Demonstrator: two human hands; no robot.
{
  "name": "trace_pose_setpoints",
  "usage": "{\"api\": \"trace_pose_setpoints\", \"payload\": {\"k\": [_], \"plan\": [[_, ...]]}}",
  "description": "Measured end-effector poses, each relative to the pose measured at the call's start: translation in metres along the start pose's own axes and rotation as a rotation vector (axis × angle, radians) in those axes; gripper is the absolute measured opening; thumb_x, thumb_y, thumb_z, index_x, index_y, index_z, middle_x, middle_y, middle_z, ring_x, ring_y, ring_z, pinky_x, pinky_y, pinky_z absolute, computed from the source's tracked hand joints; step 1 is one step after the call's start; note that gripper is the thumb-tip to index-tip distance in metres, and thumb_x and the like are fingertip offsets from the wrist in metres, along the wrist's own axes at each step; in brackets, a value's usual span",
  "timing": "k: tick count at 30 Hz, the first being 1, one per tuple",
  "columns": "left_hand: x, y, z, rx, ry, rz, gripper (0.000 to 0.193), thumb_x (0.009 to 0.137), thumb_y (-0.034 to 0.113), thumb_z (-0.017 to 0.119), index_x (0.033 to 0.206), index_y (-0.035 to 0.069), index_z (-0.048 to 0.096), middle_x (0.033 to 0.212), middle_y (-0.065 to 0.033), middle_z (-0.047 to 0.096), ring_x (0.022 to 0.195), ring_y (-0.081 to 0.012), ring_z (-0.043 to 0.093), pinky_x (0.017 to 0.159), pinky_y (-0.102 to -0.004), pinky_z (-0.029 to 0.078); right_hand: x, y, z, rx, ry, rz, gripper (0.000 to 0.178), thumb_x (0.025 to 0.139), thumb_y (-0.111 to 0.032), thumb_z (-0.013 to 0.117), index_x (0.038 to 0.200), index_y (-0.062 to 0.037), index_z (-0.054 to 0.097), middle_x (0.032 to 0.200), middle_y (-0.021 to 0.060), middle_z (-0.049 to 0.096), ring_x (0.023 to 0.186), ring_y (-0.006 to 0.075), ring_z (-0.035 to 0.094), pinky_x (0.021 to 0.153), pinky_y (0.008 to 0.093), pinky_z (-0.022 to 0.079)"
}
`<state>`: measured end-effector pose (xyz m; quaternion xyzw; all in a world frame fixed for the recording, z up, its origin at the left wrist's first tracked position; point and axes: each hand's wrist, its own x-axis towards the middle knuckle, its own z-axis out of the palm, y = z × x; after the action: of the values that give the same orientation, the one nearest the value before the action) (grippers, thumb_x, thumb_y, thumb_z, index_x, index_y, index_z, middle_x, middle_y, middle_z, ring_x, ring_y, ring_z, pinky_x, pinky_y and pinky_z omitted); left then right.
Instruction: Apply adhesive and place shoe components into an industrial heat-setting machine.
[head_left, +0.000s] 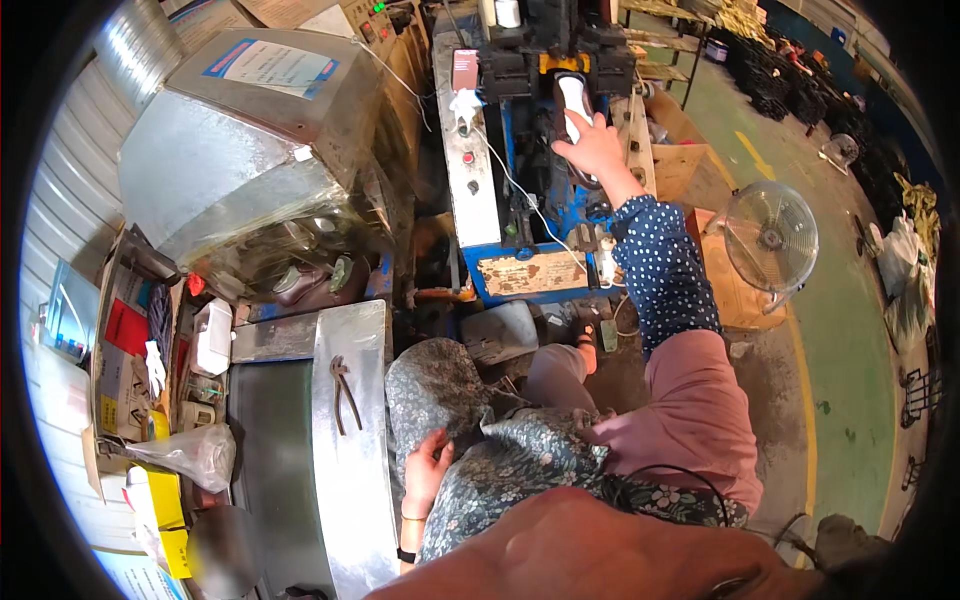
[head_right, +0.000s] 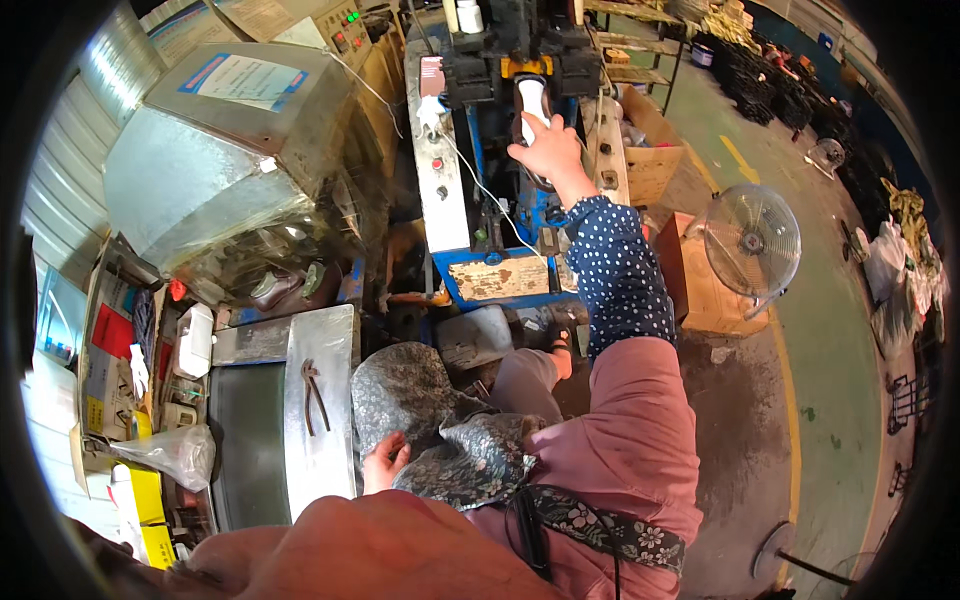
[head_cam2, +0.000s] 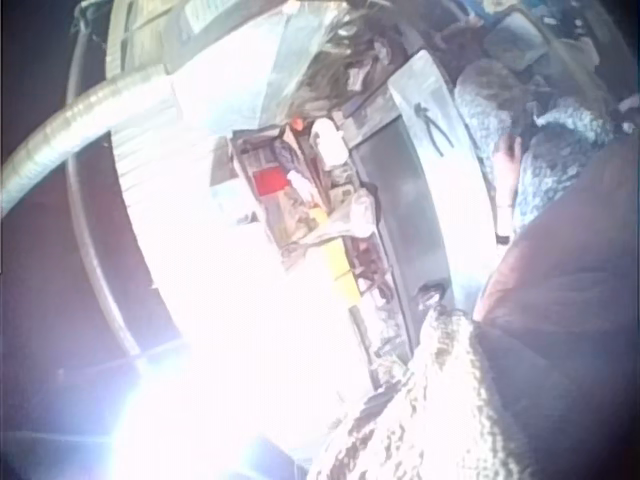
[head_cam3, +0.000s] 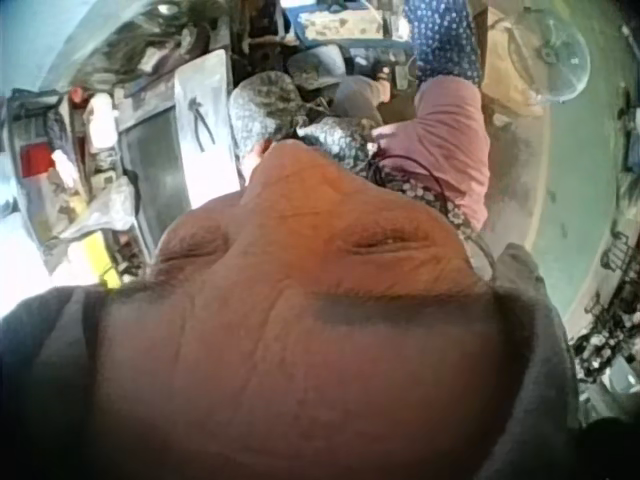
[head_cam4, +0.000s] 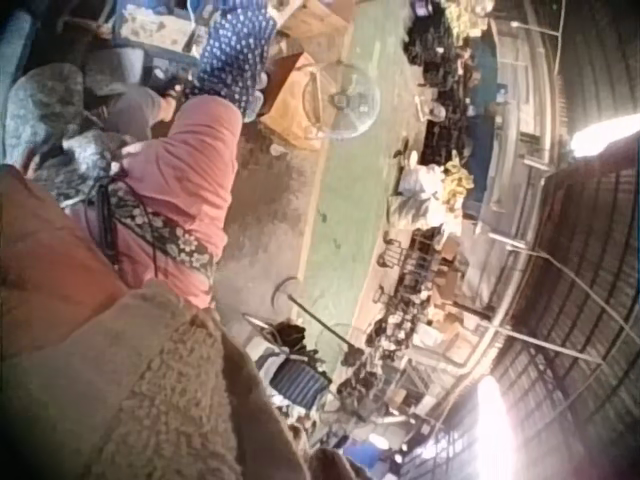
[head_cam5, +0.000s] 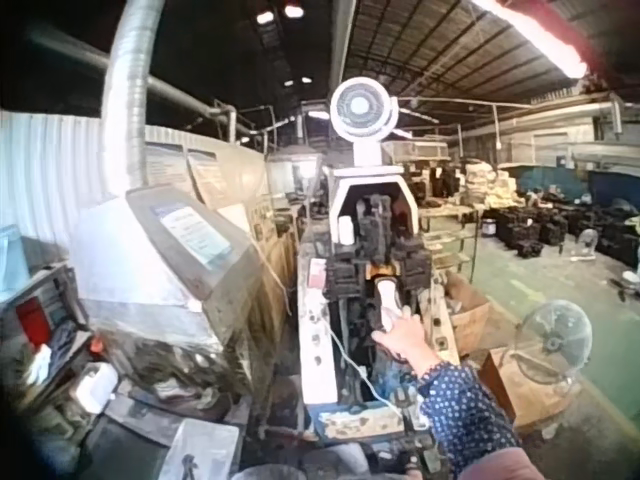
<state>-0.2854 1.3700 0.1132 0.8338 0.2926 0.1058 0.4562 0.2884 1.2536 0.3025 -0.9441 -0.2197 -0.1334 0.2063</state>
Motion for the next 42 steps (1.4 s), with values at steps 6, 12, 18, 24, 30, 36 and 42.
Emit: {"api": "trace_pose_setpoints", "payload": {"k": [6,12,18,24,30,36,42], "plan": [[-0.02,-0.02,-0.016,-0.041,0.293,-0.07,0.027,0.091,0.016,0.064,0.113,0.001,0.065,0.101,-0.0141,0.07,0.096,-0.0199,0.066,0.085,-0.0316,0.051,0.038,0.001,0.004,-0.023,-0.003,0.025,0.073,0.074,-0.055,0.063,0.141,-0.0342,0.045,0.138,0.0204,0.045,0.119,0.0432,0.05,0.101,0.045,0.042],[-0.112,-0.154,-0.081,-0.11,0.812,-0.546,0.032,0.096,0.019,0.056,0.114,-0.006,0.062,0.096,-0.0115,0.069,0.088,-0.0158,0.063,0.08,-0.0303,0.052,0.064,-0.046,0.011,0.084,-0.077,-0.007,0.07,0.073,-0.056,0.066,0.136,-0.0273,0.053,0.123,0.0204,0.061,0.107,0.0354,0.063,0.093,0.0416,0.048],[-0.236,-0.262,-0.138,0.557,1.135,-0.855,0.049,0.083,0.024,0.063,0.122,-0.004,0.056,0.134,-0.0322,0.046,0.126,-0.0474,0.042,0.109,-0.0487,0.034,0.141,0.048,0.019,-0.484,0.214,-0.227,0.061,0.089,-0.058,0.053,0.138,-0.0211,0.05,0.14,0.0194,0.047,0.117,0.0371,0.055,0.092,0.0448,0.049],[-0.413,-0.296,-0.187,0.546,1.475,-1.503,0.082,0.079,0.045,0.069,0.139,-0.003,0.04,0.145,-0.0309,0.034,0.136,-0.0463,0.031,0.112,-0.0483,0.028,-0.05,-0.091,0.053,-0.422,0.081,-0.994,0.034,0.086,-0.021,0.057,0.118,-0.008,0.062,0.121,0.0174,0.059,0.101,0.0377,0.06,0.085,0.0449,0.05],[-0.362,-0.337,-0.291,-0.052,1.47,-0.761,0.067,0.078,0.044,0.075,0.117,-0.008,0.059,0.111,-0.0226,0.065,0.104,-0.0337,0.062,0.095,-0.0402,0.046,-0.323,-0.105,0.169,-0.043,-0.662,-0.591,0.032,0.083,-0.021,0.066,0.108,0.0,0.065,0.11,0.0204,0.065,0.104,0.0371,0.061,0.09,0.0392,0.049],[-0.395,-0.382,-0.294,1.099,0.56,-1.251,0.047,0.091,0.039,0.05,0.089,-0.003,0.07,0.074,-0.0157,0.069,0.067,-0.0329,0.067,0.061,-0.044,0.053,-0.368,-0.042,0.195,0.382,-0.685,-0.482,0.03,0.082,-0.027,0.065,0.103,-0.0049,0.07,0.102,0.0187,0.068,0.095,0.0383,0.063,0.084,0.0423,0.05],[-0.266,-0.28,-0.286,-0.695,1.103,-0.639,0.038,0.083,0.025,0.059,0.109,-0.002,0.062,0.096,-0.0139,0.068,0.085,-0.03,0.067,0.072,-0.0404,0.054,-0.335,-0.038,0.174,0.5,-0.607,-0.397,0.022,0.087,-0.016,0.06,0.102,-0.0053,0.07,0.098,0.0158,0.07,0.089,0.0341,0.066,0.08,0.0391,0.052]]}}
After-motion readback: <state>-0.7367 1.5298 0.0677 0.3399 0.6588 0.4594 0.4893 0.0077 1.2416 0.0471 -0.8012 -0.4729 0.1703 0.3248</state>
